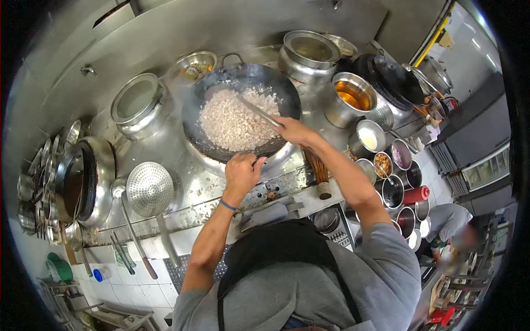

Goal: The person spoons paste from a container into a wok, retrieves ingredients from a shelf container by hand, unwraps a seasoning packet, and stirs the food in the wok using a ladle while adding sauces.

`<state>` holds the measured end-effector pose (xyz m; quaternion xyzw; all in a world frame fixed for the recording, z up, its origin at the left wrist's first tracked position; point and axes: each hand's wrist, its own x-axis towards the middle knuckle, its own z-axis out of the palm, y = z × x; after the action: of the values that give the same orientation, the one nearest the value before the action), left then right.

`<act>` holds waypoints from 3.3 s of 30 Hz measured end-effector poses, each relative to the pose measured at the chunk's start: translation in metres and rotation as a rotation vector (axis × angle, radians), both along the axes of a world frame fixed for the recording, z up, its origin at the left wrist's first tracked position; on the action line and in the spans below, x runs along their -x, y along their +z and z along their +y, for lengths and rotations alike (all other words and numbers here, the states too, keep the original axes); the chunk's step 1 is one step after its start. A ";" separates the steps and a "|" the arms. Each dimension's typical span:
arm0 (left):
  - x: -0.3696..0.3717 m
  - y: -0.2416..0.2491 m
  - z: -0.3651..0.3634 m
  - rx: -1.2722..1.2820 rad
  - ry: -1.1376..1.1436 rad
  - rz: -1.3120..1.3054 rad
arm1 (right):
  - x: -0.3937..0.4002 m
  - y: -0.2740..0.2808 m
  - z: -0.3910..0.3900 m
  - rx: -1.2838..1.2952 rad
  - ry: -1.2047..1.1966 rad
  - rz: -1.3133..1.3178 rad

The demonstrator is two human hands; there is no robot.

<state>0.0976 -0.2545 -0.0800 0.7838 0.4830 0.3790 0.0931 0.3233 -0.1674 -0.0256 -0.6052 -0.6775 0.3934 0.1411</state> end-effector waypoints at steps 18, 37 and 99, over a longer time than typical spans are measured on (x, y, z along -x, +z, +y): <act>-0.008 0.007 -0.007 0.023 0.061 -0.007 | -0.027 -0.011 -0.068 1.186 -0.431 1.422; -0.002 0.000 -0.001 0.071 0.032 -0.031 | -0.005 -0.066 -0.099 -0.295 -0.140 -0.031; 0.000 0.011 -0.001 0.076 0.027 -0.073 | 0.003 -0.060 -0.195 -0.472 -0.316 0.248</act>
<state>0.0977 -0.2560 -0.0694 0.7587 0.5040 0.3899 0.1354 0.3200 -0.3627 -0.0852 -0.6010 -0.6253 0.2692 0.4187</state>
